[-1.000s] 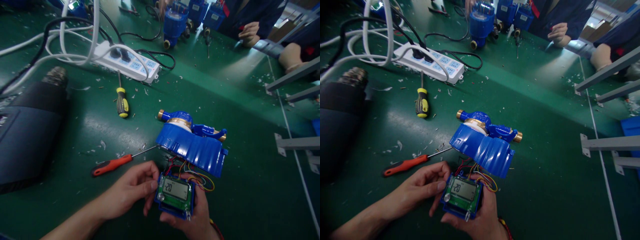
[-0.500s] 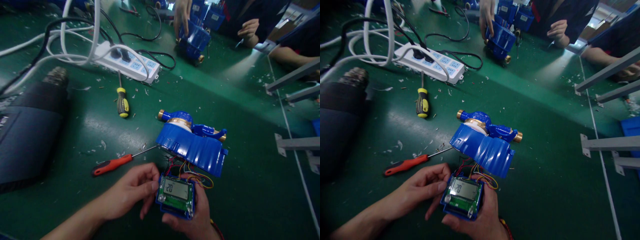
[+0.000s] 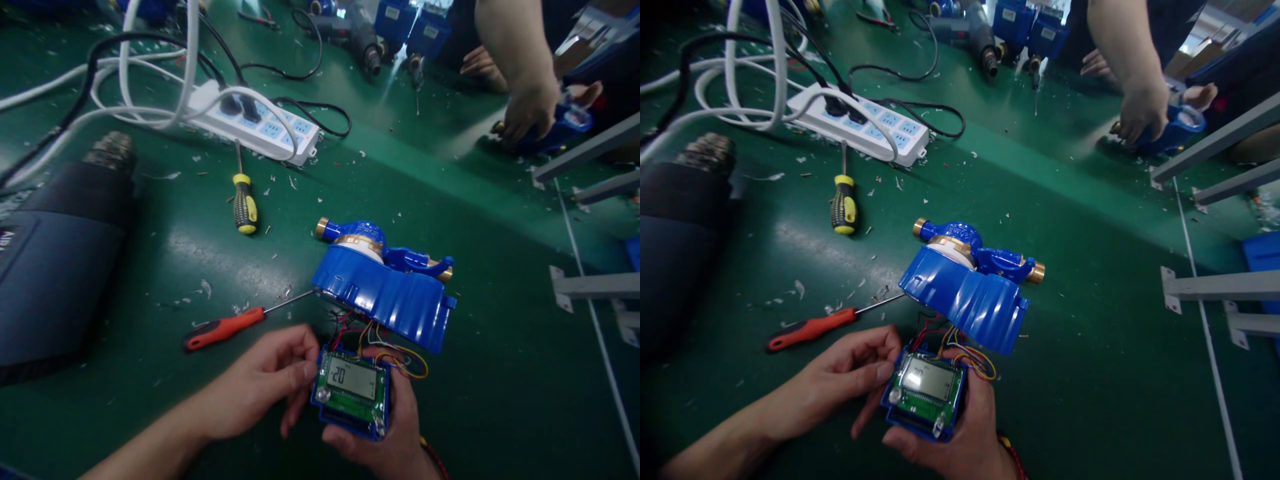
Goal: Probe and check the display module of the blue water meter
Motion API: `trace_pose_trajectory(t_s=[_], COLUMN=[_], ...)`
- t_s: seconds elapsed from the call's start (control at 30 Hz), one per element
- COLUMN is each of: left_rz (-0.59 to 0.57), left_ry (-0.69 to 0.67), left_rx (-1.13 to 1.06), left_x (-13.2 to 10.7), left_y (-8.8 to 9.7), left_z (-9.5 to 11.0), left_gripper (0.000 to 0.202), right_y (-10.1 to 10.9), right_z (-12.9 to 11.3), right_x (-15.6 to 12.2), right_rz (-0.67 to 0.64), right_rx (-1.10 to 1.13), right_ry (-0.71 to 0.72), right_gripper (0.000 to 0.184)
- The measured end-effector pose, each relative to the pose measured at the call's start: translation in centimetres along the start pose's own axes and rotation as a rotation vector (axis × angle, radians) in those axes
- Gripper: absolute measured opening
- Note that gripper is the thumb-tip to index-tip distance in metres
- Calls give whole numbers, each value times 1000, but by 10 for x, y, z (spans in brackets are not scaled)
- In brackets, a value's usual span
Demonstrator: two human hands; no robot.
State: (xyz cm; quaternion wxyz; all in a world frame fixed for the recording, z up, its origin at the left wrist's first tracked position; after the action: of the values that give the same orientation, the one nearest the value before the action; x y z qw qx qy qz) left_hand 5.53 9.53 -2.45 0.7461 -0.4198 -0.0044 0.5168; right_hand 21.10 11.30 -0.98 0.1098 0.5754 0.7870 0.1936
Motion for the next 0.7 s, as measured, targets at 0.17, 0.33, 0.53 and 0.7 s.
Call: trace_pose_trajectory(t_s=[0.17,0.33,0.53,0.7], left_rz=[18,31,173,580], left_ry=[-12,-28,-125,-615], left_rx=[37,87,418,935], left_x=[0,0,-4,-40], left_y=[-1,-2,4,1], left_z=[4,4,11,39], left_gripper=[19,20,20,12], right_y=[2,3,0,-3], right_z=[-2,-8,2,4], right_x=[-2,0,1,0], right_rz=[47,70,19,-20], right_rx=[-89,-154,-49,-63], right_ry=[15,75,-34,-89], right_gripper=[67,67,67,70])
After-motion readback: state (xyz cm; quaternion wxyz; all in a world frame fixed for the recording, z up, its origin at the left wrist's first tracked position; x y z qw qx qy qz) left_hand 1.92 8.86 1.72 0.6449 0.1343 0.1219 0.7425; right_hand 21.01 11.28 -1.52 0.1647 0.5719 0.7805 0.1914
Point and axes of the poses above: each hand's wrist, its own x-axis towards the middle knuckle, its own y-axis out of the back of the hand, z = x × y, the point moved 5 cm from there along x, towards the middle knuckle, and after that the axes turned 4 degrees about -x, right-handed, at the moved point
